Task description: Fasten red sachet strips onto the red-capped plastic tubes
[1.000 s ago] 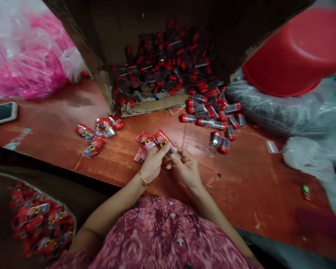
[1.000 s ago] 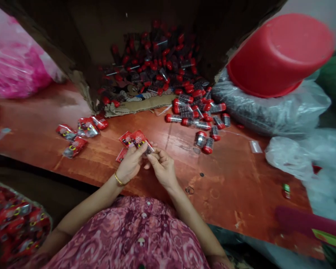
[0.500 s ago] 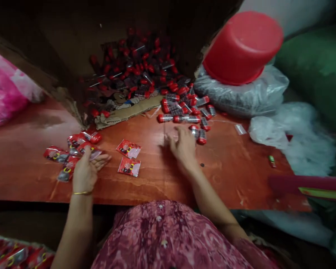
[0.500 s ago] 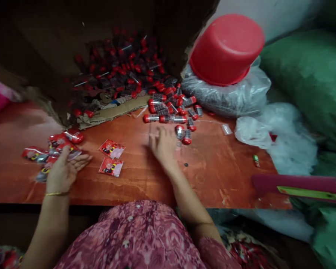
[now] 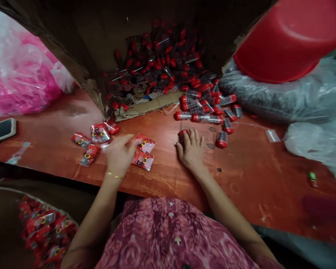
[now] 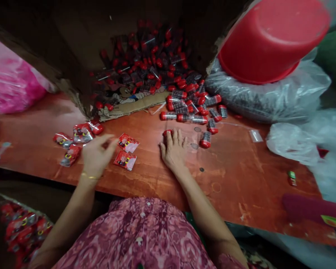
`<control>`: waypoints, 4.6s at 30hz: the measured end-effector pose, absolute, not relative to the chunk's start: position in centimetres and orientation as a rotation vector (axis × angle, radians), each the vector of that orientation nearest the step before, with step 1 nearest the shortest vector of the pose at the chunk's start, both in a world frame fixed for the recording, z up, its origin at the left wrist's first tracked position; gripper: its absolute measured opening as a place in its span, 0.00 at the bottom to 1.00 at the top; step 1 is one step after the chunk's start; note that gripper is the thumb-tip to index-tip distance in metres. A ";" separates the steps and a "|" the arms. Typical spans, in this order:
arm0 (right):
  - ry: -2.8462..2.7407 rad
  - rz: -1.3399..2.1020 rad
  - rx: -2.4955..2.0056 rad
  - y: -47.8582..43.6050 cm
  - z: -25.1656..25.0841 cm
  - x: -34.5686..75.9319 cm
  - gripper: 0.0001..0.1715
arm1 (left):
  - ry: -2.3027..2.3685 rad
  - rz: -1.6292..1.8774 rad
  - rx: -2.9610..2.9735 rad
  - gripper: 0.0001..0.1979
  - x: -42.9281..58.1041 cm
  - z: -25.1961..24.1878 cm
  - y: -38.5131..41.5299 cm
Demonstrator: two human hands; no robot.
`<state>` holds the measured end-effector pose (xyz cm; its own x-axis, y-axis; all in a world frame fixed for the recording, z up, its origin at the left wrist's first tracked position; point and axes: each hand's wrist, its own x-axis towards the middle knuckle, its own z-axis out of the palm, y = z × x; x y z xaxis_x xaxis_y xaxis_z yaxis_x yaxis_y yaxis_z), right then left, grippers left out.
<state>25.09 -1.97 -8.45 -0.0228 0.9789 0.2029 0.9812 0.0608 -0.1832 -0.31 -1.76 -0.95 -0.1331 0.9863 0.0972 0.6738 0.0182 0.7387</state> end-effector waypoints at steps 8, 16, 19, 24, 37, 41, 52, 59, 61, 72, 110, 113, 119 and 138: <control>-2.025 -0.024 -1.951 -2.0 -8.6 25.3 0.29 | 1.977 0.596 2.101 0.11 1.4 -5.7 1.4; -1.983 -0.047 -1.886 -2.0 -8.8 25.5 0.26 | 1.951 0.562 2.087 0.14 3.6 -5.8 1.7; -1.967 -0.053 -1.879 -2.0 -8.7 25.6 0.25 | 1.946 0.554 2.058 0.14 4.4 -5.5 1.9; -1.942 -0.046 -1.817 -2.3 -8.1 25.1 0.21 | 1.947 0.668 1.944 0.09 4.5 -5.7 2.5; -1.162 1.197 -1.219 -0.7 -4.1 18.3 0.21 | 1.654 1.176 1.861 0.11 5.7 -1.7 0.3; -1.106 1.164 -1.238 -1.0 -3.8 18.3 0.23 | 1.619 1.245 1.435 0.19 6.1 -1.5 -1.2; -1.254 0.785 -1.251 -2.4 -4.4 18.2 0.19 | 1.079 1.071 0.456 0.19 8.3 -0.6 -2.9; -1.187 0.922 -1.319 -2.5 -4.3 18.2 0.25 | 1.048 1.108 0.377 0.16 8.9 -0.7 -2.0; -1.235 0.913 -1.354 -2.6 -4.2 19.0 0.27 | 1.060 1.131 0.333 0.16 8.9 -0.6 -1.8; -1.934 0.113 -1.888 -2.2 -6.7 27.4 0.21 | 1.085 1.069 0.269 0.17 8.1 -0.7 -1.6; -0.984 1.291 -1.265 -5.6 -2.9 19.1 0.21 | 0.919 1.221 0.392 0.18 9.7 -1.3 -3.3; -0.898 1.237 -1.237 -5.2 -2.7 18.6 0.19 | 0.939 1.236 0.416 0.18 9.9 -1.5 -3.4; -1.001 1.226 -1.178 -5.2 -2.5 17.9 0.18 | 0.970 1.203 0.382 0.19 9.6 -1.4 -3.0; -0.899 1.378 -1.096 -5.3 -2.3 18.1 0.20 | 0.934 1.109 0.485 0.24 9.8 -1.9 -3.7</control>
<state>18.09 -5.28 -2.26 0.0338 0.9920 -0.1217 -0.2887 -0.1069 -0.9514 9.75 -3.73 -1.95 0.1384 0.9105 -0.3898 -0.5388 0.3994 0.7417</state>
